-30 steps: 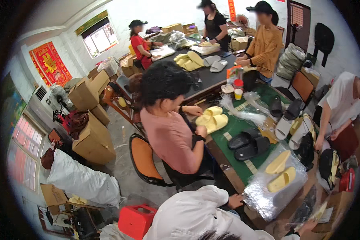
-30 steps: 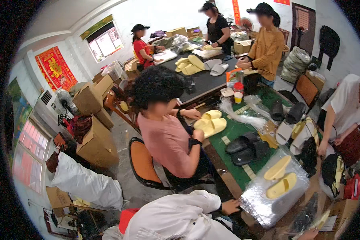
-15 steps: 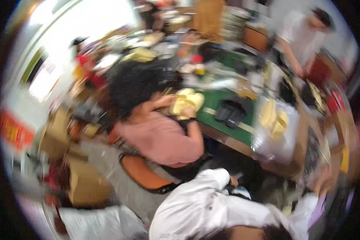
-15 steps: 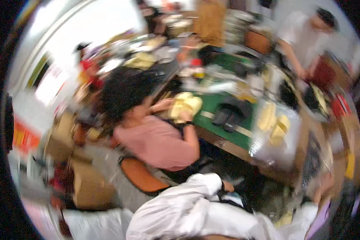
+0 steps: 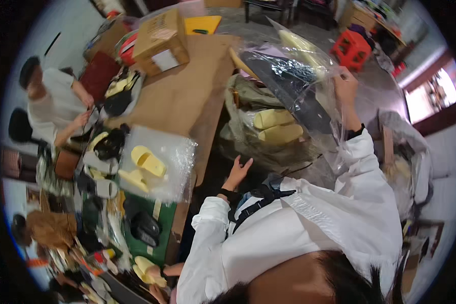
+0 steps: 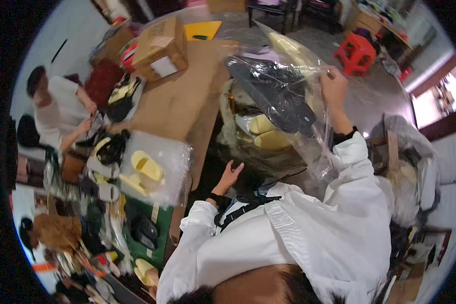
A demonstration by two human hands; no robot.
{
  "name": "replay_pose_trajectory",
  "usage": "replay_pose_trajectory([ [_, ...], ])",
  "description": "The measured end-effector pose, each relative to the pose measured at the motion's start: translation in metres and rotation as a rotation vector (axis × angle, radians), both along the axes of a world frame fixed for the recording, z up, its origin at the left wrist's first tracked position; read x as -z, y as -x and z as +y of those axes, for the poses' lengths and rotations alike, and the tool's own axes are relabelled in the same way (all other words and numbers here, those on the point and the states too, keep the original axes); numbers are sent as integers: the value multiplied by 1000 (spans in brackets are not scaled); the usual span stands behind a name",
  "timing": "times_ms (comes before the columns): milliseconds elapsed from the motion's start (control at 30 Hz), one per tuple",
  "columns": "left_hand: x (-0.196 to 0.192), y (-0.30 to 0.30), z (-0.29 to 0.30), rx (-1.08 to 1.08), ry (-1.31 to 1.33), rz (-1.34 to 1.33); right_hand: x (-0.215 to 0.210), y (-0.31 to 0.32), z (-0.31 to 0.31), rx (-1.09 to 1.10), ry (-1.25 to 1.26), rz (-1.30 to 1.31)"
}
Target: The recorder is packing finished shoes and sandals into a large bag.
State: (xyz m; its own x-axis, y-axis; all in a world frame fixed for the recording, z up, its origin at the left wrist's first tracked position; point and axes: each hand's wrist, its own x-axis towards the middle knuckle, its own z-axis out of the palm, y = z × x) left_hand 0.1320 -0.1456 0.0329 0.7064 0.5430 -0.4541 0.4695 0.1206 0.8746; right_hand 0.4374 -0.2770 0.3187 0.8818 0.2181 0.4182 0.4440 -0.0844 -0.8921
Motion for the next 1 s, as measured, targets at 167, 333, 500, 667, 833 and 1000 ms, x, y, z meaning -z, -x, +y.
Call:
replay_pose_trajectory([
  [167, -72, -87, -7, 7, 328, 270, 44, -33, -105, 248, 252, -206],
  [333, -8, -97, 9, -5, 507, 293, 59, -29, -115, 257, 303, -290],
  [500, -39, -74, 11, -181, 954, -56, 94, -17, -73, 188, 444, 51],
  [667, -87, -59, -1, -374, 657, -158, 134, 32, 19, -107, 384, 394],
  [833, -85, -51, -4, -466, 495, -197, 226, 44, 63, -188, 560, 103],
  [1000, -81, -30, 4, -525, 591, -362, 239, 36, 62, -39, 660, 18],
])
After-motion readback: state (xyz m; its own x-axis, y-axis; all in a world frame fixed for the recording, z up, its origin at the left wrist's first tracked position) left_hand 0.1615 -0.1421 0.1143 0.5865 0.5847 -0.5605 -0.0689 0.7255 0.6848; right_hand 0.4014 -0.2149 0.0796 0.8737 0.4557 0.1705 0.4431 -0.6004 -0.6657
